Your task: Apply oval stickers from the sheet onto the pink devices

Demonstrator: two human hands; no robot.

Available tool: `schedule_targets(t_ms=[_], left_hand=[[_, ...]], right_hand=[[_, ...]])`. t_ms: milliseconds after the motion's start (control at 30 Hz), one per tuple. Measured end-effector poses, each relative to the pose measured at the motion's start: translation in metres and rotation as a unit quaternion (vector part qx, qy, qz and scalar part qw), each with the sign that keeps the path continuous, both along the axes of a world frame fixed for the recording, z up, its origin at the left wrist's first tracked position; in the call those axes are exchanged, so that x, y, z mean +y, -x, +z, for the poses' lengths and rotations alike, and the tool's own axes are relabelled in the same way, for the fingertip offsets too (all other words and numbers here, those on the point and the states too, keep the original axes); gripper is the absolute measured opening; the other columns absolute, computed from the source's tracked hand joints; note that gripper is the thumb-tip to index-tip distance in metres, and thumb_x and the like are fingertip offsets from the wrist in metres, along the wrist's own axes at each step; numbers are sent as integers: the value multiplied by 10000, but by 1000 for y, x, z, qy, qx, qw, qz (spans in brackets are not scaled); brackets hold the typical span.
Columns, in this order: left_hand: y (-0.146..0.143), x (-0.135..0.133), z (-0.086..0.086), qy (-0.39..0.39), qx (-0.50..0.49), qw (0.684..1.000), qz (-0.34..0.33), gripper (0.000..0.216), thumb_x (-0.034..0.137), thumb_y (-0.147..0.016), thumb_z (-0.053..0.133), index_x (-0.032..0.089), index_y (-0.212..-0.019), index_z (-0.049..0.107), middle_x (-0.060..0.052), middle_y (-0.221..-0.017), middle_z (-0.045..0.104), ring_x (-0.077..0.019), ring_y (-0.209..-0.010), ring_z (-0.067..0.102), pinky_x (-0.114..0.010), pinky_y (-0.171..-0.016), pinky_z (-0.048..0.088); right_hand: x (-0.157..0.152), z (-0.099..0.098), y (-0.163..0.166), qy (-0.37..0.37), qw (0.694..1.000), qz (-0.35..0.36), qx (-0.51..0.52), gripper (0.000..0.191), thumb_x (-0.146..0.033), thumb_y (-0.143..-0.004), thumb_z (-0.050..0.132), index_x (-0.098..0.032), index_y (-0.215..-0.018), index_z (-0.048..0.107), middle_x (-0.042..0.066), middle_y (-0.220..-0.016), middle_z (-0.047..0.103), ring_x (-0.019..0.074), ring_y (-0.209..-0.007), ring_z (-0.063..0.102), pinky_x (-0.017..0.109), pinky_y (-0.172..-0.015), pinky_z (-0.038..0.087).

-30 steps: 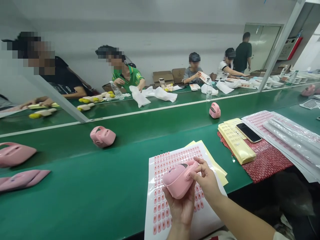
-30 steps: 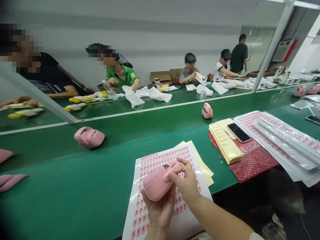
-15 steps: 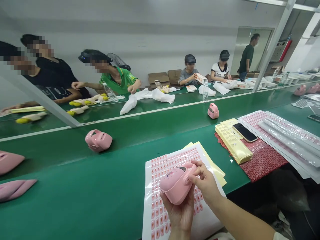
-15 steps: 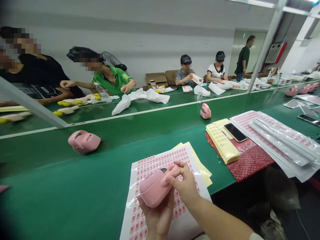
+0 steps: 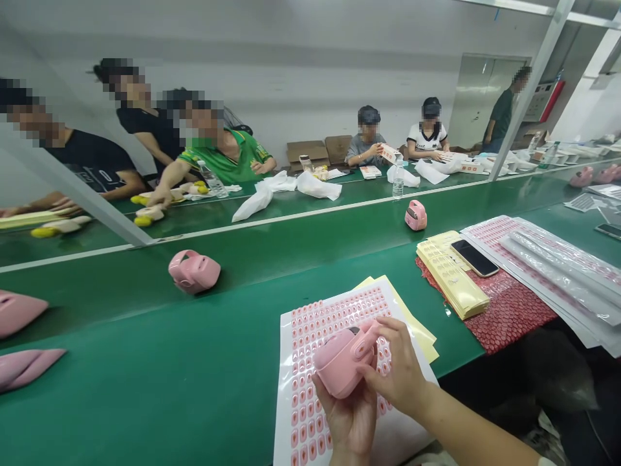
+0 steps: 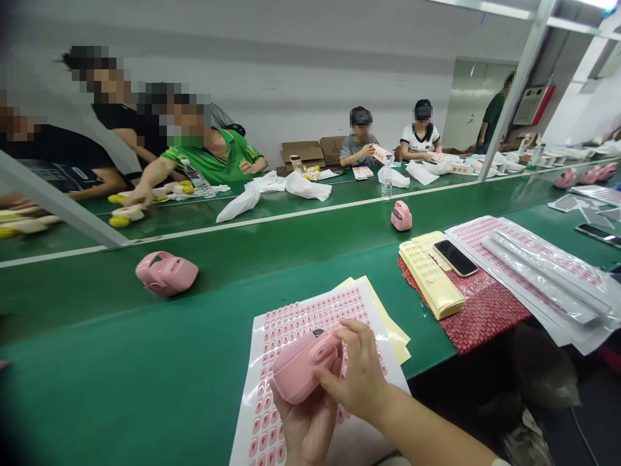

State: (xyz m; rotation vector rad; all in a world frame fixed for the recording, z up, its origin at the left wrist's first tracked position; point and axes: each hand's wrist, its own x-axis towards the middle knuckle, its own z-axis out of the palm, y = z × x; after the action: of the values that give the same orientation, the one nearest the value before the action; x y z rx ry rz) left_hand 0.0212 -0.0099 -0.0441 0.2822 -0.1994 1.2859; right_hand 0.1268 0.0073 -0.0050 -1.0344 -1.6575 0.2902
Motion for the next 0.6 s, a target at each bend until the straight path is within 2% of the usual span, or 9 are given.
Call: schedule_targets(t_ms=[100,200,300,433,500,600], left_hand=[[-1,-1,-2,2,6,1000,4,666,488,-850,425,248,-1407,148,-83,-1361,451,-171,-1225,430,-218,-979,354],[-3,-2,1,8,9,1000,13,680,499,-851,414,263,-1410,109,-79,-1382,420,-174,-1222,434,-232,-979,359],[-4,-3,6,16,16,1000,14,706,512,-840,425,244,-1412,111,-85,-1390,409,-179,-1251,394,-231,-1003,328],[1,-3,1,29,29,999,20,606,491,-855,397,248,-1386,238,-77,-1343,474,-193,-1251,395,-288,-1039,296],[10,-1,-4,25,53,998,38,563,477,-832,444,235,-1333,360,-81,-1291,530,-215,-1224,431,-310,-1026,326],[28,6,-10,20,94,991,94,615,503,-719,576,249,-1262,442,-77,-1253,562,-239,-1148,510,-298,-933,441]], right_hand=[[3,4,3,71,997,8,36,519,-387,-745,597,-224,-1191,388,128,-1210,440,279,-1172,419,477,-963,391],[6,7,11,135,987,36,73,422,-373,-816,505,-233,-1196,386,112,-1240,425,243,-1210,388,443,-1006,360],[10,5,18,145,982,59,102,328,-329,-868,422,-247,-1185,406,90,-1219,448,212,-1207,390,418,-1029,337],[13,-8,6,173,972,80,135,316,-307,-886,378,-242,-1194,403,85,-1201,470,197,-1176,429,385,-995,378],[6,-21,-9,198,971,85,106,316,-285,-888,366,-222,-1195,401,91,-1157,502,188,-1114,482,370,-951,415],[-14,-49,-30,195,972,118,-50,367,-320,-830,490,-187,-1170,450,100,-1090,555,200,-1015,532,363,-888,458]])
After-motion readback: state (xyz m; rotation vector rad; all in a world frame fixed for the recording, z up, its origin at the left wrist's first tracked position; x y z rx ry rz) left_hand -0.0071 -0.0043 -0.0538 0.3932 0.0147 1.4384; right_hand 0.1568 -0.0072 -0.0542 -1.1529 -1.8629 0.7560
